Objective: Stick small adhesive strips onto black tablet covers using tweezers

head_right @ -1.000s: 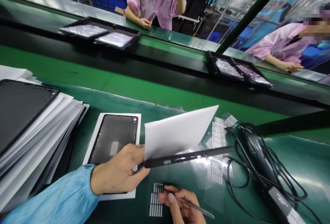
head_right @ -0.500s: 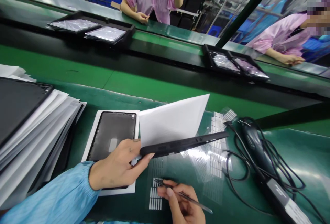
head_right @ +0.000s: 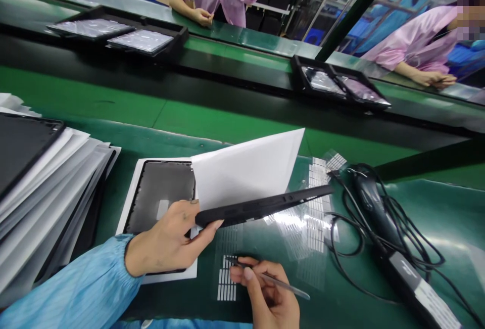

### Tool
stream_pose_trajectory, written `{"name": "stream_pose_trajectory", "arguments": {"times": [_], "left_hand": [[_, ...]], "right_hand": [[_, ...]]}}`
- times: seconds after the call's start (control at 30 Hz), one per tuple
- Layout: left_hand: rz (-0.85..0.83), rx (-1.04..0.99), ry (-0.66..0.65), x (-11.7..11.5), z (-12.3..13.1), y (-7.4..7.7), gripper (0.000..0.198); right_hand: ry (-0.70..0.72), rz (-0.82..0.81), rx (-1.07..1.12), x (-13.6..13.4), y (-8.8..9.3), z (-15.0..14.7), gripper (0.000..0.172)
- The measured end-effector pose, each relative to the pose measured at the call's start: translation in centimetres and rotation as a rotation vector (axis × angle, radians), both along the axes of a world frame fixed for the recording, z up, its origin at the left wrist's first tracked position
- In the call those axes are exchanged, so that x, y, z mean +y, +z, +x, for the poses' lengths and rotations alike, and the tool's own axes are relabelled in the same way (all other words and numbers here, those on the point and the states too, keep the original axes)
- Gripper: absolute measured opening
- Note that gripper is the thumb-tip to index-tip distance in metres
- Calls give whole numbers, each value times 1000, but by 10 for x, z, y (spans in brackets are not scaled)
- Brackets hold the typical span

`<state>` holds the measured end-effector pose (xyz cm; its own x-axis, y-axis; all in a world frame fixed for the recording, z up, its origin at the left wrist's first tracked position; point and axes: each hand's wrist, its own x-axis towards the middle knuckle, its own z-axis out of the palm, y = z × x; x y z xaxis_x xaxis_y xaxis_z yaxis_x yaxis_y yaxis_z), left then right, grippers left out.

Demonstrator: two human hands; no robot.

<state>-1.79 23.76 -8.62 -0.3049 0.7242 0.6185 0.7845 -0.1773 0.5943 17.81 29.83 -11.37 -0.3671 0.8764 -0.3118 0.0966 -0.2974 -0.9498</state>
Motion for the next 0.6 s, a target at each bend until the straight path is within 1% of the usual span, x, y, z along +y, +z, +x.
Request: {"name": "stream_pose_trajectory", "arguments": {"times": [0.07,0.23,0.33,0.5,0.57,0.6], "left_hand": [[-7,-1,-19,0,-1,1,17],[50,-54,-74,3,-3,4,28],[49,-47,-90,4,-4,4,24],[45,-46,-52,4,-4,2,22],[36,-24,-51,4,-4,1,22],[32,-13,-52,4,-4,0,21]], "right_hand": [[0,-5,-14,1,1,-1,41],[-5,-10,-38,2,2,-2,42],[-2,13,-26,0,0,-1,40],[13,148,64,-6,-6,4,25],[9,164,109,-5,-10,8,22],[31,169,133,-4,-11,10,21]]}}
